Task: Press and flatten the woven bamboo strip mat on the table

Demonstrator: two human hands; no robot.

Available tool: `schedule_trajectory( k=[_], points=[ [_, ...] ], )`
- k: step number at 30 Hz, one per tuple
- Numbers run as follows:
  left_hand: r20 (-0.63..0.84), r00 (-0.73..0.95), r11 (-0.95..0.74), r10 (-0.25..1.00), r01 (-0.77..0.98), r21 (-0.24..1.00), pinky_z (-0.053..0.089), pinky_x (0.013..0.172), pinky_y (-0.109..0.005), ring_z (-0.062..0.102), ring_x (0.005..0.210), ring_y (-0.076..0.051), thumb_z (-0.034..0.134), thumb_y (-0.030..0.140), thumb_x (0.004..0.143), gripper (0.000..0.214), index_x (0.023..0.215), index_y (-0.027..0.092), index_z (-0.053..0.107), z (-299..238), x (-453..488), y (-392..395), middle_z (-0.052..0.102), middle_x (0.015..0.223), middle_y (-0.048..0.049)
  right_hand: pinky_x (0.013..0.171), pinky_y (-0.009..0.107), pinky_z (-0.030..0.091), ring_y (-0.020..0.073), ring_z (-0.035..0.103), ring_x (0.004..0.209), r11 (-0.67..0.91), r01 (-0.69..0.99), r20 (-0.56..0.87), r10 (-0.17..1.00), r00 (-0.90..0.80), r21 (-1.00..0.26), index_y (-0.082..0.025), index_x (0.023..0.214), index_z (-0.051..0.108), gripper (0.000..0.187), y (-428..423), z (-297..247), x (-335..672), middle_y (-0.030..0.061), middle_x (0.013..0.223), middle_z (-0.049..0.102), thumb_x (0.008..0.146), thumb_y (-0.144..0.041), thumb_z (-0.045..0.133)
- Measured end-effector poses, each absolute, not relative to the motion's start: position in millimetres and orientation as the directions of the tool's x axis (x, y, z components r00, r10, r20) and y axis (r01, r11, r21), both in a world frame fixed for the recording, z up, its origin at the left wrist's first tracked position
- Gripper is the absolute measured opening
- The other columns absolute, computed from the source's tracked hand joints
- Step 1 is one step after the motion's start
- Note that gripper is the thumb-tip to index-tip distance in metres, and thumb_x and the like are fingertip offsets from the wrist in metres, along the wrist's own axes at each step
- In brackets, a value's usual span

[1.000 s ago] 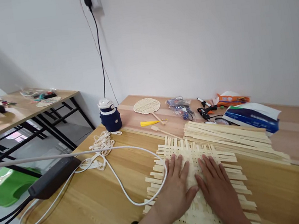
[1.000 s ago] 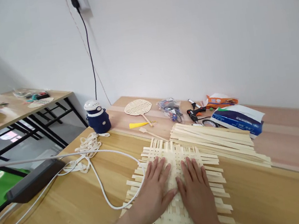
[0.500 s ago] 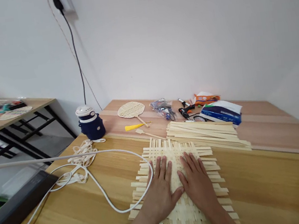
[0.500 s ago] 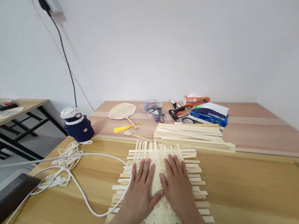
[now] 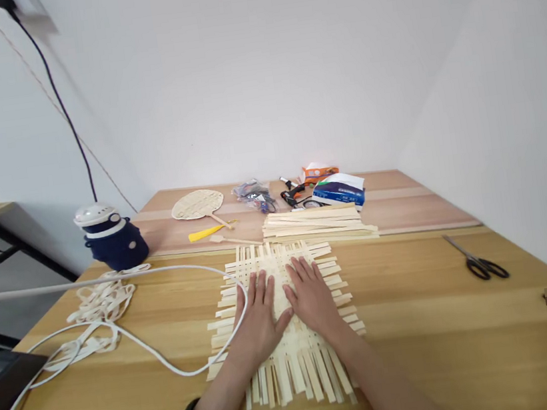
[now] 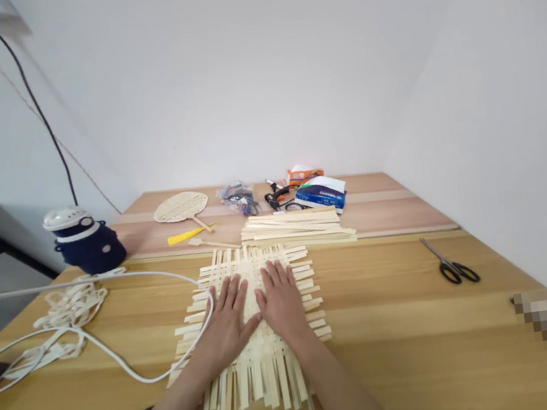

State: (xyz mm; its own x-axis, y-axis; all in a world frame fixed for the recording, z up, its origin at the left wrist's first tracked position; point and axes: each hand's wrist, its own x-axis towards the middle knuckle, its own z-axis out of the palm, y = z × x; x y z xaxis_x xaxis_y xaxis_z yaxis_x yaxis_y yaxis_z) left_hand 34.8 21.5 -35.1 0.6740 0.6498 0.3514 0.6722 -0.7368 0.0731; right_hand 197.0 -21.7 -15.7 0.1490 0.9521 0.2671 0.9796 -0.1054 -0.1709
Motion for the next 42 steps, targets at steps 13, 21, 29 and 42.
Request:
schedule_trajectory(
  k=[13, 21, 29, 42],
  points=[
    [0.353, 0.668, -0.733, 0.655, 0.675, 0.082, 0.024, 0.115, -0.063, 0.025, 0.147, -0.037, 0.032, 0.062, 0.097, 0.075, 0.148, 0.007, 0.037, -34.5, 35.5, 20.9, 0.031, 0.157, -0.0187, 0.121, 0.050, 0.022, 0.0260, 0.029, 0.145, -0.080, 0.980, 0.288, 0.949, 0.131, -0.184, -0.012, 0.145, 0.046, 0.053, -22.1, -22.7, 199.7, 0.0077, 0.154, 0.035, 0.103, -0.039, 0.029],
    [0.352, 0.671, -0.739, 0.652, 0.666, 0.099, 0.024, 0.115, -0.063, 0.025, 0.147, -0.037, 0.032, 0.063, 0.097, 0.076, 0.148, 0.007, 0.037, -33.6, 35.1, 21.2, 0.031, 0.157, -0.0188, 0.121, 0.050, 0.023, 0.0255, 0.028, 0.145, -0.073, 0.981, 0.293, 0.948, 0.123, -0.178, -0.012, 0.146, 0.045, 0.054, -22.1, -23.0, 200.5, 0.0076, 0.154, 0.036, 0.103, -0.039, 0.027],
    [0.319, 0.676, -0.734, 0.664, 0.671, 0.107, 0.023, 0.115, -0.064, 0.024, 0.147, -0.038, 0.034, 0.061, 0.097, 0.075, 0.149, 0.006, 0.036, -30.8, 35.3, 19.9, 0.030, 0.157, -0.0190, 0.121, 0.049, 0.022, 0.0256, 0.029, 0.145, -0.085, 0.980, 0.283, 0.950, 0.134, -0.178, -0.012, 0.145, 0.046, 0.052, -21.8, -20.7, 199.1, 0.0082, 0.153, 0.037, 0.103, -0.038, 0.029],
    [0.326, 0.666, -0.727, 0.671, 0.679, 0.107, 0.022, 0.116, -0.063, 0.023, 0.148, -0.037, 0.034, 0.061, 0.097, 0.075, 0.149, 0.007, 0.037, -30.6, 35.8, 19.4, 0.029, 0.157, -0.0193, 0.121, 0.048, 0.021, 0.0254, 0.028, 0.145, -0.077, 0.981, 0.288, 0.949, 0.126, -0.176, -0.012, 0.145, 0.046, 0.053, -22.9, -20.7, 199.4, 0.0081, 0.153, 0.036, 0.103, -0.039, 0.027]
  ],
)
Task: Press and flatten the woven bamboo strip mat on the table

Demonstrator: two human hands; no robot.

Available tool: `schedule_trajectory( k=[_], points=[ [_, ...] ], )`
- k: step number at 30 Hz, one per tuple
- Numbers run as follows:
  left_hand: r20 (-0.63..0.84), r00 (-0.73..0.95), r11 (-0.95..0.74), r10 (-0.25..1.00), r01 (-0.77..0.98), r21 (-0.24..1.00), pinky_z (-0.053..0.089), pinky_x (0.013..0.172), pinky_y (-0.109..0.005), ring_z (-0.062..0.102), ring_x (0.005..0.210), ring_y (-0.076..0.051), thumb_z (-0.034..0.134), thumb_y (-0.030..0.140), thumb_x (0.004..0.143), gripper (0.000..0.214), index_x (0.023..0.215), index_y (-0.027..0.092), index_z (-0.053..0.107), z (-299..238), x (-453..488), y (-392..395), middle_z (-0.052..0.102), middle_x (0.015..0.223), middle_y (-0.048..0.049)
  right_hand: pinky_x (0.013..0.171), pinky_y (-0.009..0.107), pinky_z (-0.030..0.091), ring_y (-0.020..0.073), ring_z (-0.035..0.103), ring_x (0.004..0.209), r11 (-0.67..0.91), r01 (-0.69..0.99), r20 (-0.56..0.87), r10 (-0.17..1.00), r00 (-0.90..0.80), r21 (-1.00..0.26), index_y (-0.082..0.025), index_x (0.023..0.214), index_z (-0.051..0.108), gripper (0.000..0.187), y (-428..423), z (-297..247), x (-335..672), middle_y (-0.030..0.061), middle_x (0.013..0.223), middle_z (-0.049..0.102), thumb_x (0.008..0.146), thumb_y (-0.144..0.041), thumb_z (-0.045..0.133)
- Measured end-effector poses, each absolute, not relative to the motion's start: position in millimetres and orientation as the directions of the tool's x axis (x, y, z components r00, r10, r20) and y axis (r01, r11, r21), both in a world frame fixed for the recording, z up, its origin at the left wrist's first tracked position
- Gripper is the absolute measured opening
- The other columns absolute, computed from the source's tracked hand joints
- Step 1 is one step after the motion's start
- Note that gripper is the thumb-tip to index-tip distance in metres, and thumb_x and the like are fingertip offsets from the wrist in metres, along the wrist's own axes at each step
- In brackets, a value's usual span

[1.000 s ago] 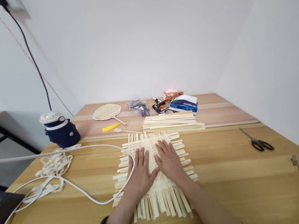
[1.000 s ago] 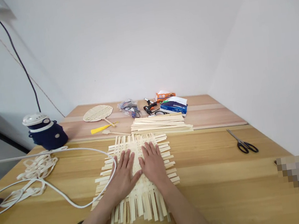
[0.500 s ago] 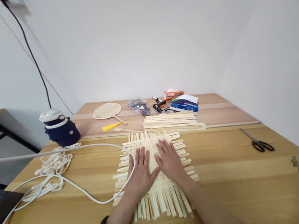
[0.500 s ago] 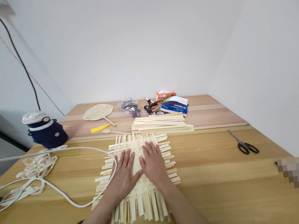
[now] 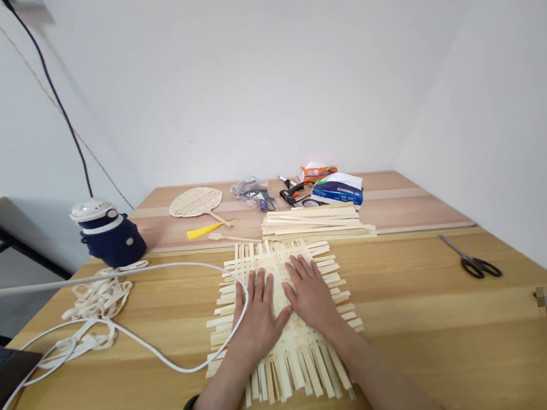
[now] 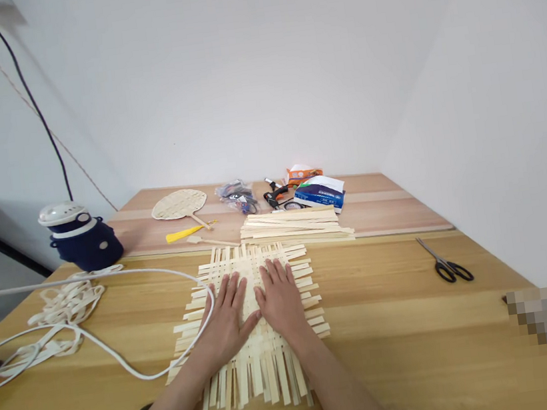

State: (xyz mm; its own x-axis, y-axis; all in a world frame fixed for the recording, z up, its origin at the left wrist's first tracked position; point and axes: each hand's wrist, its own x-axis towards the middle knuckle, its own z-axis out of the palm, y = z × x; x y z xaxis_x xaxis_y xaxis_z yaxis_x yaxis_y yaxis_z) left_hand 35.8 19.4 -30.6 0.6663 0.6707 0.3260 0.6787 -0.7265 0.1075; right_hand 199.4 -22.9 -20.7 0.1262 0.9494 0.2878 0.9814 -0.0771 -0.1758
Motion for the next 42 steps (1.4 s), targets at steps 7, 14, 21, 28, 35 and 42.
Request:
schedule_trajectory(
  k=[7, 14, 21, 28, 35, 42],
  points=[
    [0.306, 0.673, -0.728, 0.673, 0.677, 0.109, 0.022, 0.115, -0.064, 0.023, 0.148, -0.038, 0.033, 0.061, 0.097, 0.075, 0.149, 0.007, 0.036, -29.8, 36.1, 19.3, 0.028, 0.158, -0.0194, 0.121, 0.048, 0.022, 0.0255, 0.029, 0.145, -0.077, 0.982, 0.289, 0.949, 0.126, -0.173, -0.012, 0.145, 0.046, 0.053, -22.3, -21.2, 199.6, 0.0079, 0.153, 0.036, 0.103, -0.039, 0.027],
    [0.323, 0.681, -0.739, 0.657, 0.666, 0.102, 0.022, 0.115, -0.064, 0.023, 0.148, -0.038, 0.037, 0.059, 0.097, 0.074, 0.149, 0.007, 0.036, -30.7, 34.7, 20.5, 0.030, 0.157, -0.0197, 0.121, 0.049, 0.022, 0.0260, 0.029, 0.145, -0.077, 0.981, 0.285, 0.950, 0.126, -0.177, -0.012, 0.145, 0.046, 0.053, -22.4, -20.6, 199.9, 0.0078, 0.153, 0.037, 0.103, -0.039, 0.028],
    [0.327, 0.676, -0.738, 0.660, 0.664, 0.117, 0.021, 0.116, -0.063, 0.023, 0.148, -0.037, 0.036, 0.060, 0.097, 0.073, 0.150, 0.010, 0.035, -31.7, 34.4, 20.6, 0.029, 0.158, -0.0189, 0.121, 0.050, 0.022, 0.0262, 0.030, 0.145, -0.078, 0.980, 0.281, 0.951, 0.129, -0.185, -0.012, 0.145, 0.046, 0.054, -22.0, -21.6, 200.2, 0.0079, 0.153, 0.036, 0.103, -0.040, 0.027],
    [0.339, 0.674, -0.740, 0.656, 0.662, 0.116, 0.021, 0.116, -0.063, 0.023, 0.148, -0.038, 0.036, 0.060, 0.096, 0.074, 0.151, 0.010, 0.035, -33.5, 34.5, 20.9, 0.029, 0.158, -0.0189, 0.121, 0.050, 0.021, 0.0261, 0.029, 0.145, -0.074, 0.973, 0.285, 0.949, 0.137, -0.219, -0.011, 0.145, 0.046, 0.054, -22.6, -20.1, 199.7, 0.0081, 0.153, 0.036, 0.103, -0.039, 0.027],
    [0.342, 0.673, -0.740, 0.656, 0.663, 0.115, 0.022, 0.116, -0.064, 0.023, 0.148, -0.038, 0.036, 0.061, 0.096, 0.074, 0.149, 0.010, 0.037, -31.9, 34.6, 20.5, 0.030, 0.157, -0.0193, 0.121, 0.050, 0.023, 0.0263, 0.032, 0.143, -0.052, 0.952, 0.321, 0.935, 0.152, -0.301, -0.012, 0.141, 0.051, 0.050, -22.8, -19.1, 199.0, 0.0079, 0.150, 0.041, 0.101, -0.038, 0.034],
    [0.292, 0.678, -0.733, 0.674, 0.664, 0.148, 0.022, 0.117, -0.062, 0.021, 0.149, -0.036, 0.033, 0.062, 0.097, 0.075, 0.151, 0.011, 0.034, -26.6, 32.7, 16.9, 0.028, 0.159, -0.0161, 0.110, 0.038, 0.044, 0.0182, 0.046, 0.134, -0.096, 0.896, 0.452, 0.837, 0.309, -0.434, -0.020, 0.141, 0.051, 0.051, -51.0, 18.6, 239.4, 0.0054, 0.145, 0.049, 0.102, -0.045, 0.028]
  ],
)
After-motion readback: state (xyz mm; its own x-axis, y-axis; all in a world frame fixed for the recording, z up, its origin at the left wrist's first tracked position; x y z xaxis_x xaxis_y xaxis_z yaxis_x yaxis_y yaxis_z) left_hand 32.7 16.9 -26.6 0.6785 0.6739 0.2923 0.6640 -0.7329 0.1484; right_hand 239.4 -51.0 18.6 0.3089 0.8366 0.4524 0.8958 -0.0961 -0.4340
